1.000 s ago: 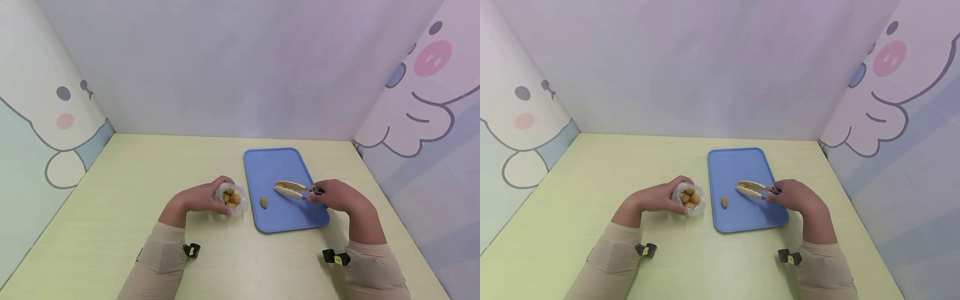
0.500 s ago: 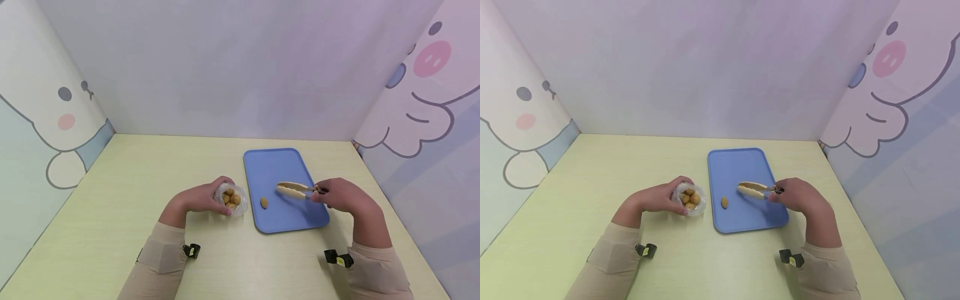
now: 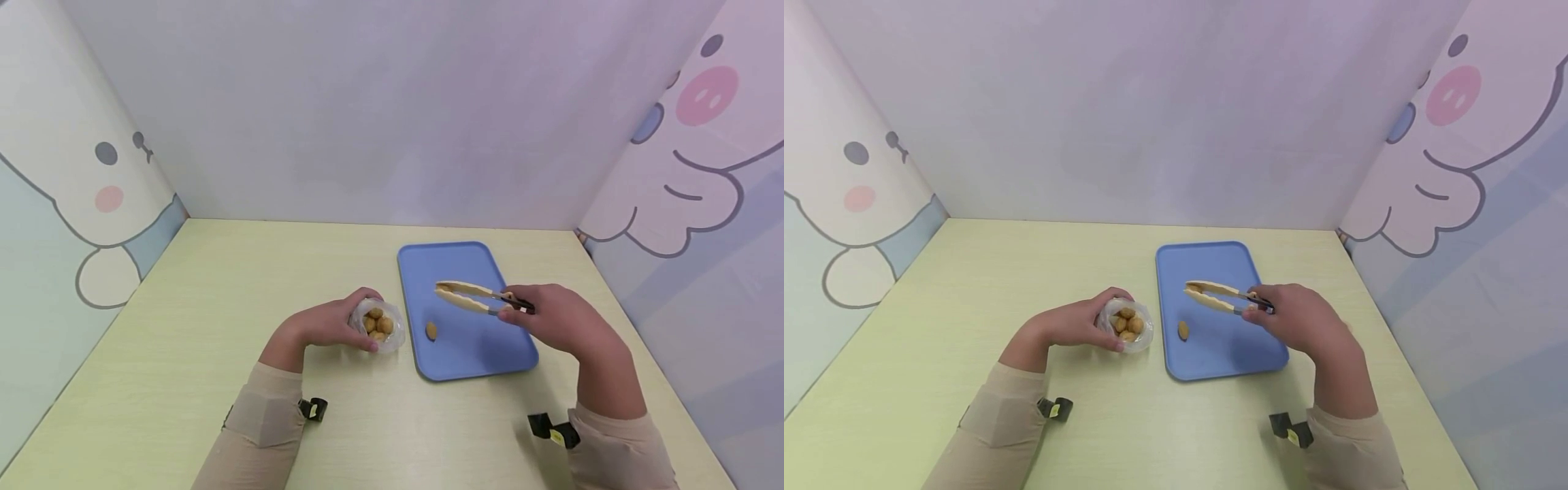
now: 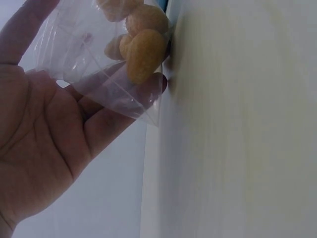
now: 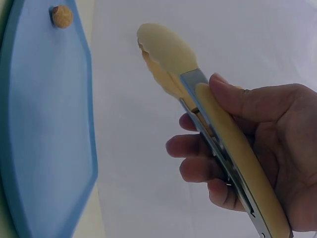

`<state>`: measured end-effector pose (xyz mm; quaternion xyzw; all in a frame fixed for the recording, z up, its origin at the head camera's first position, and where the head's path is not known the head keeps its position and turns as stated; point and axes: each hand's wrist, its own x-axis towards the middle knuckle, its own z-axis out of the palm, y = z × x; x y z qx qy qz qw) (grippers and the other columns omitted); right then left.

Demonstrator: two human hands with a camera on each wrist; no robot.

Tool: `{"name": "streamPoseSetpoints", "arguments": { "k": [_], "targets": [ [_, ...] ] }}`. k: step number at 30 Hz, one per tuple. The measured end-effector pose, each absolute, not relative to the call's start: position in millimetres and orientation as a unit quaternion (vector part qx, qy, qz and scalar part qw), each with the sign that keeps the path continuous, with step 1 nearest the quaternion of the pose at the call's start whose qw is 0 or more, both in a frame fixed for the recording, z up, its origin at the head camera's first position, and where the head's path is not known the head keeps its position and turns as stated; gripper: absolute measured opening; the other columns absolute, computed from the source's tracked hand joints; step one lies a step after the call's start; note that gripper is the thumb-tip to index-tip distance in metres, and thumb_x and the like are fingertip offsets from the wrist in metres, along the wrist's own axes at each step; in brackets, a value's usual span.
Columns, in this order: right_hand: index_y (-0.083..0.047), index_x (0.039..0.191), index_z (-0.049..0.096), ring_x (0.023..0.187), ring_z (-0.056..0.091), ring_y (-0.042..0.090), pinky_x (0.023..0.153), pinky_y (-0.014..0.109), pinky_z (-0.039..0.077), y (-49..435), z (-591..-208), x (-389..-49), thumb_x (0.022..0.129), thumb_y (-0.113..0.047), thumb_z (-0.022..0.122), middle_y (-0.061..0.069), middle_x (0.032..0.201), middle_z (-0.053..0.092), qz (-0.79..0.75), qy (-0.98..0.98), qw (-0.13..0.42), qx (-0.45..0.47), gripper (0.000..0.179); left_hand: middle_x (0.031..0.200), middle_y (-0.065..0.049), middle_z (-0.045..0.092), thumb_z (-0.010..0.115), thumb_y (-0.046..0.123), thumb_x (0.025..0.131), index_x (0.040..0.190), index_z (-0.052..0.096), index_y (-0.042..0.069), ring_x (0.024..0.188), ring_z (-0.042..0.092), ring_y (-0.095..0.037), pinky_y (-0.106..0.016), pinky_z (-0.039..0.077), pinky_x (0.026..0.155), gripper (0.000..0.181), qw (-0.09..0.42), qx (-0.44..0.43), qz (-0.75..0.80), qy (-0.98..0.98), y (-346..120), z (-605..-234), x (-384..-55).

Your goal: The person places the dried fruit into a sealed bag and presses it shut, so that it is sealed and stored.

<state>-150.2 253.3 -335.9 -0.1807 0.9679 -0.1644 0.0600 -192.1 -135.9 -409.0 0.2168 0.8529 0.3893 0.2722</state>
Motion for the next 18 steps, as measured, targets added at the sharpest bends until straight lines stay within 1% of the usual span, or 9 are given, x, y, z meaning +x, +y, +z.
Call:
{"name": "streamPoseSetpoints", "arguments": {
  "k": [1, 5, 9, 12, 18],
  "targets": [
    [-0.019, 0.117, 0.066, 0.066, 0.046, 0.01, 0.06, 0.031, 0.036, 251, -335, -149, 0.094, -0.045, 0.062, -0.008, 0.076, 0.055, -0.165, 0.967, 0.052, -0.187, 0.035, 0.117, -0.002, 0.057, 0.083, 0.048, 0.074, 0.132, 0.036, 0.041, 0.102, 0.055, -0.018, -0.039, 0.044, 0.089, 0.075, 0.273, 0.217, 0.39, 0.852, -136, -409, -192],
    [-0.016, 0.123, 0.066, 0.069, 0.05, 0.008, 0.061, 0.03, 0.04, 239, -332, -144, 0.094, -0.038, 0.066, -0.011, 0.08, 0.06, -0.168, 0.962, 0.025, -0.213, 0.037, 0.116, -0.002, 0.058, 0.083, 0.047, 0.074, 0.132, 0.037, 0.04, 0.102, 0.056, -0.018, -0.039, 0.044, 0.088, 0.075, 0.273, 0.219, 0.392, 0.851, -136, -409, -192],
    [-0.019, 0.122, 0.066, 0.075, 0.056, 0.005, 0.064, 0.029, 0.044, 228, -334, -141, 0.092, -0.033, 0.069, -0.014, 0.086, 0.065, -0.168, 0.956, 0.001, -0.24, 0.033, 0.116, -0.003, 0.058, 0.083, 0.047, 0.074, 0.133, 0.036, 0.039, 0.102, 0.056, -0.018, -0.038, 0.044, 0.088, 0.075, 0.275, 0.222, 0.393, 0.849, -135, -409, -192],
    [-0.021, 0.122, 0.066, 0.076, 0.059, 0.004, 0.064, 0.029, 0.047, 220, -336, -140, 0.091, -0.032, 0.07, -0.012, 0.092, 0.068, -0.161, 0.951, -0.019, -0.262, 0.033, 0.115, -0.002, 0.059, 0.083, 0.048, 0.074, 0.133, 0.036, 0.04, 0.101, 0.057, -0.018, -0.038, 0.044, 0.088, 0.076, 0.275, 0.22, 0.391, 0.85, -135, -408, -192],
    [-0.022, 0.12, 0.066, 0.072, 0.058, 0.002, 0.06, 0.026, 0.045, 206, -342, -141, 0.09, -0.034, 0.071, -0.008, 0.095, 0.069, -0.135, 0.945, -0.05, -0.294, 0.032, 0.114, -0.003, 0.059, 0.083, 0.047, 0.074, 0.132, 0.037, 0.039, 0.1, 0.057, -0.018, -0.038, 0.045, 0.087, 0.075, 0.276, 0.22, 0.394, 0.849, -134, -407, -192]
  ]
}}
